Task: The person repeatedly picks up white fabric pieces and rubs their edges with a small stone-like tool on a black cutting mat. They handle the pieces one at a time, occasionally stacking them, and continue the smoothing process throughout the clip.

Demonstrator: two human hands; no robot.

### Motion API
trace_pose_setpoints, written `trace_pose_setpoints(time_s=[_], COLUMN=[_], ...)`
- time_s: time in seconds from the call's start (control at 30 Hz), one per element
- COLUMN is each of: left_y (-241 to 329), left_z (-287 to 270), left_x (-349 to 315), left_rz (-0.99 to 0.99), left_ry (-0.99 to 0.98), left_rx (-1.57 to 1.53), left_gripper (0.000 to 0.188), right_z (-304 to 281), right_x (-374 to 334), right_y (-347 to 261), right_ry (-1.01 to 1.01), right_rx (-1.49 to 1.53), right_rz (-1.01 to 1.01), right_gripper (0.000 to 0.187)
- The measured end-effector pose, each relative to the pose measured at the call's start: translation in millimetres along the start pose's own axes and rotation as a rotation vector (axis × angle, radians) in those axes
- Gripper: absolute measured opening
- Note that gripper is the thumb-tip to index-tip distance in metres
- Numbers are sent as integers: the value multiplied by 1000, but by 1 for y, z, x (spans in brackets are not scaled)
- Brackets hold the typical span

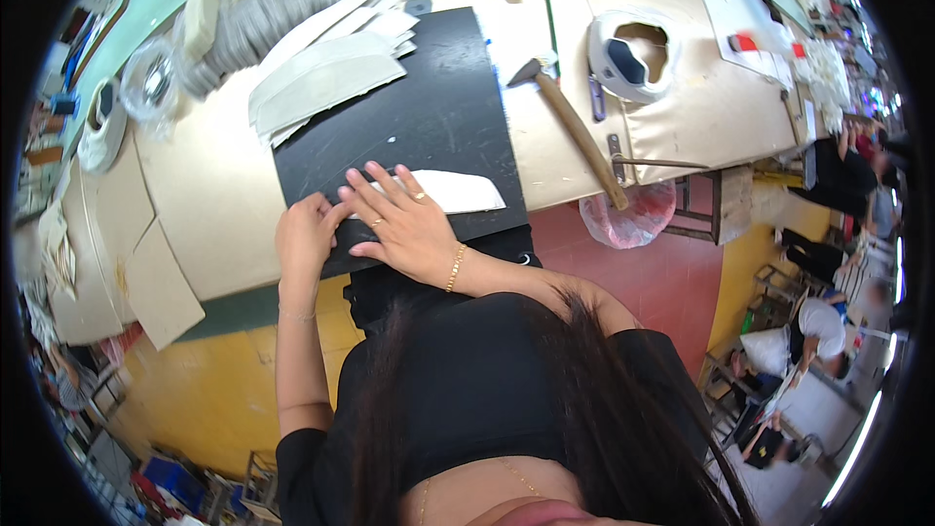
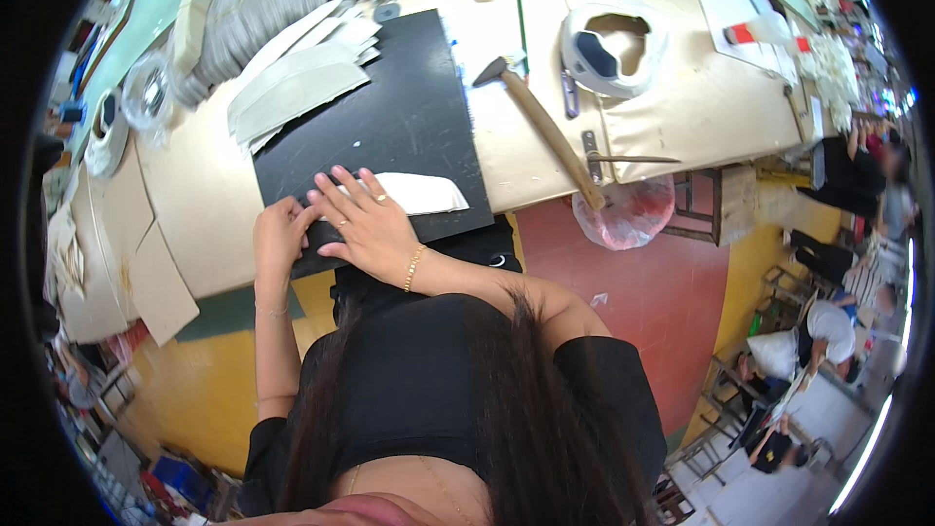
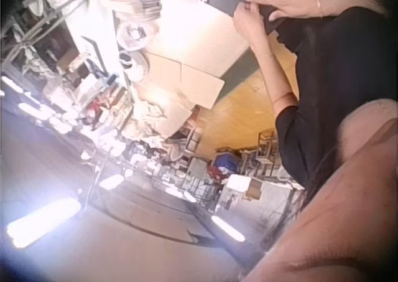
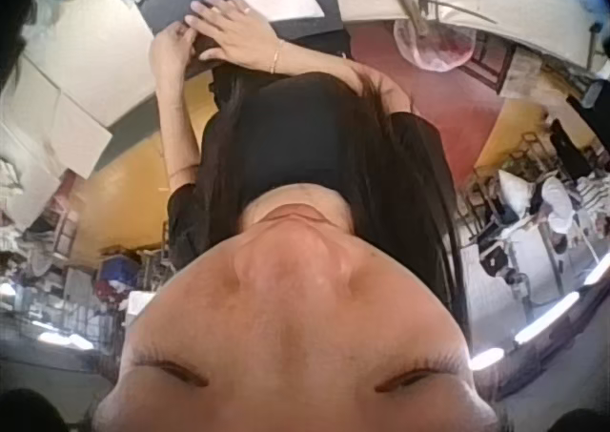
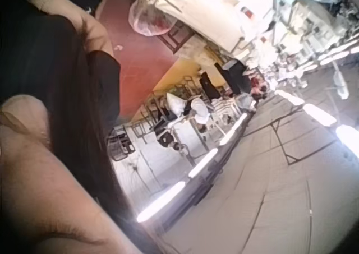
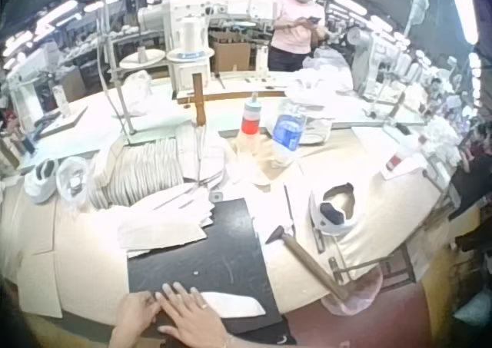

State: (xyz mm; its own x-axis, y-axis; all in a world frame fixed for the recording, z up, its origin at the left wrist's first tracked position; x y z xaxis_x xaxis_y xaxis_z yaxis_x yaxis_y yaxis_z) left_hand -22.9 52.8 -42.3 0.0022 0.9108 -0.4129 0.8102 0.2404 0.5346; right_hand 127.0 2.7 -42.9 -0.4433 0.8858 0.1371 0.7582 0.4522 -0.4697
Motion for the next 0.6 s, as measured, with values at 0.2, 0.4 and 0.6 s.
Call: trace_pose_setpoints(time_s=[0.2, 0.4, 0.6], left_y=[13, 2, 39], left_z=[4, 8, 4], left_x=[5, 4, -18], left_rz=[16, -3, 252], left_ry=[-106, -126, 48], left_rx=[-64, -75, 154], left_gripper=[42, 40, 34], right_z=[-40, -57, -86], right_x=[-69, -127, -115], right_y=[45, 83, 84], right_ry=[19, 71, 273], right_rx=[-154, -266, -174], right_rz=[201, 426, 539], right_gripper=[73, 78, 70])
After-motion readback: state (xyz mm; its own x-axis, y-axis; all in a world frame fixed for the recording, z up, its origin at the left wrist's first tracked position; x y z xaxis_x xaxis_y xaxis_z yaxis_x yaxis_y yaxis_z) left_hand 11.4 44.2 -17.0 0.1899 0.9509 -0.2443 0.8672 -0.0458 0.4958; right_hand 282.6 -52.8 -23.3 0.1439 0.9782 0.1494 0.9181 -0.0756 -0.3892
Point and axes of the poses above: each hand's wrist, its own x-axis towards the middle knuckle, its own z-axis out of the palm, y = z × x, the point moved 5 cm from there along x, towards the middle knuckle
